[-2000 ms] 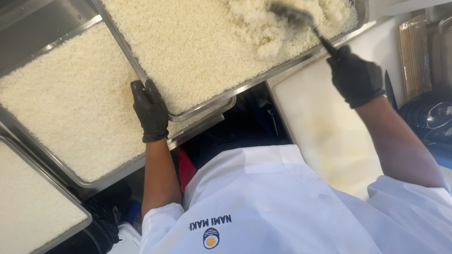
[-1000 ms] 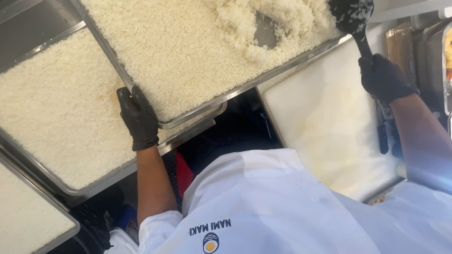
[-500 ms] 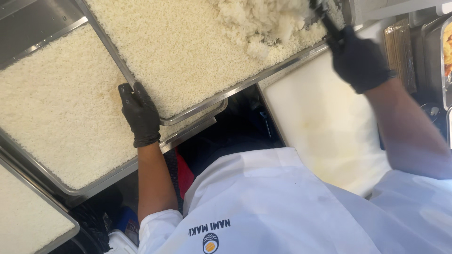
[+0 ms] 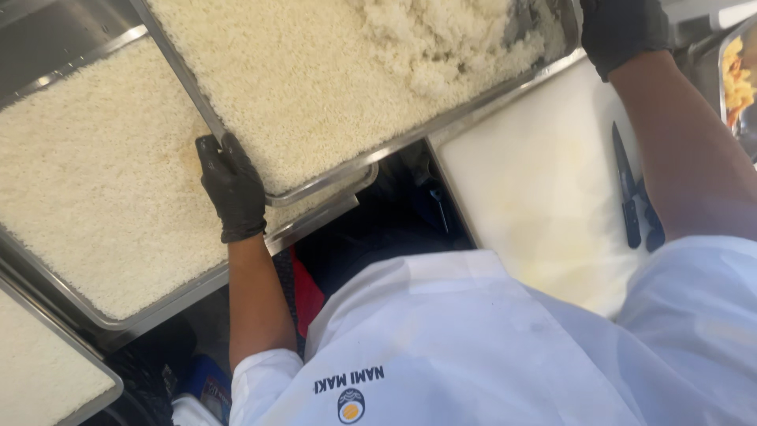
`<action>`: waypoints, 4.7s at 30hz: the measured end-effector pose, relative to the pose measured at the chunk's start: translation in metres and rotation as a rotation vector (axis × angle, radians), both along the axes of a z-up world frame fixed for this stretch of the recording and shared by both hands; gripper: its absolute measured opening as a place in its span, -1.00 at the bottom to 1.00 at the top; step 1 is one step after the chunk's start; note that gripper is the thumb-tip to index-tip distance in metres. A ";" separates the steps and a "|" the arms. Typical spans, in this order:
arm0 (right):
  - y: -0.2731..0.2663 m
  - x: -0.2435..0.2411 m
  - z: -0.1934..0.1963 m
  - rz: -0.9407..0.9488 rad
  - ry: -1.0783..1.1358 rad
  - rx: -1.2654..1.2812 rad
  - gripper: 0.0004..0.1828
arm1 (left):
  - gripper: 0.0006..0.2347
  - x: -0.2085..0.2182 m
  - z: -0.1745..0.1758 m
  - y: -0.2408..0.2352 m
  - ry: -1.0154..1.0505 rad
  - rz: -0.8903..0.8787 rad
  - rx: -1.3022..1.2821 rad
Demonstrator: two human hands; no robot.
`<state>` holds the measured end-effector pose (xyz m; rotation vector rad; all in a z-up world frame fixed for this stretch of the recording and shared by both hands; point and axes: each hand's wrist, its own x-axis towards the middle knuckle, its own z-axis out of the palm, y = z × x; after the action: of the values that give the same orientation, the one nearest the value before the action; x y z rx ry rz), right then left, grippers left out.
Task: The person pours liquid from a pitcher onto trays of cooked rice and then stirs the rice using a spatula.
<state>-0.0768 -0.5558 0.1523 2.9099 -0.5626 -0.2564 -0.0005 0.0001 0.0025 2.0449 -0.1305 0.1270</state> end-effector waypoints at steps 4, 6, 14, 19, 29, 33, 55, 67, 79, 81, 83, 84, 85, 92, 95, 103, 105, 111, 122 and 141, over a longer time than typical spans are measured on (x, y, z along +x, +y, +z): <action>-0.005 -0.053 -0.013 -0.411 0.071 0.320 -0.47 | -0.88 0.000 0.006 0.001 -0.008 0.015 0.006; 0.010 -0.086 -0.025 -0.728 -0.067 0.794 -0.53 | -0.87 -0.001 0.007 -0.001 0.189 0.049 -0.034; 0.022 -0.024 -0.064 -0.811 -0.147 1.120 -0.65 | -0.88 0.000 0.005 -0.002 0.081 0.016 -0.033; 0.047 -0.045 -0.047 -0.261 -0.187 0.424 -0.64 | -0.87 -0.005 -0.005 0.003 0.158 0.038 -0.001; 0.106 -0.076 -0.028 -0.121 -0.173 0.395 -0.70 | -0.88 -0.001 0.000 -0.001 0.158 0.070 0.021; 0.091 -0.020 -0.041 -0.111 -0.104 0.363 -0.63 | -0.88 -0.003 -0.004 0.000 -0.052 0.033 0.061; 0.013 0.008 -0.048 0.007 -0.044 0.344 -0.49 | -0.88 0.003 0.007 -0.006 -0.069 0.070 0.102; -0.051 0.095 -0.026 0.092 -0.057 0.002 -0.59 | -0.86 -0.004 0.023 -0.007 0.166 0.087 0.098; -0.018 0.096 -0.038 -0.312 0.109 0.832 -0.45 | -0.88 -0.007 0.018 -0.006 0.048 0.069 0.171; -0.010 0.096 -0.036 -0.054 0.004 0.656 -0.53 | -0.87 -0.003 0.018 -0.006 0.128 0.074 0.107; -0.002 0.075 -0.030 0.194 -0.170 0.481 -0.65 | -0.87 -0.003 0.020 -0.008 0.133 0.080 0.112; 0.002 0.060 -0.027 0.444 -0.331 0.294 -0.77 | -0.87 -0.003 0.021 -0.009 0.143 0.092 0.114; 0.008 0.046 -0.024 0.438 -0.332 0.292 -0.77 | -0.87 -0.003 0.022 -0.009 0.143 0.085 0.113; 0.044 -0.003 -0.002 0.098 -0.258 0.377 -0.71 | -0.87 -0.003 0.020 -0.007 0.105 0.066 0.099; 0.071 -0.004 -0.024 -0.004 -0.152 0.485 -0.67 | -0.88 -0.003 0.019 -0.006 0.120 0.067 0.074; 0.060 -0.031 -0.003 0.010 0.003 0.306 -0.59 | -0.87 -0.004 0.017 -0.005 0.065 0.052 0.070; 0.055 -0.014 0.003 -0.045 -0.072 0.391 -0.60 | -0.89 -0.002 0.021 -0.007 0.064 0.045 0.041; 0.044 0.020 -0.044 -0.098 -0.021 0.320 -0.50 | -0.87 -0.004 0.028 -0.008 0.188 0.071 0.038; 0.022 0.061 -0.038 0.087 -0.126 0.235 -0.48 | -0.88 -0.007 0.020 -0.008 0.105 0.058 0.053; -0.004 -0.037 0.019 -0.308 0.031 0.283 -0.51 | -0.86 -0.002 0.022 -0.008 0.169 0.080 0.035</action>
<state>-0.1143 -0.5601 0.1709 3.0666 -1.0497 -0.4531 -0.0029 -0.0077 0.0244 2.0871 0.0551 0.0012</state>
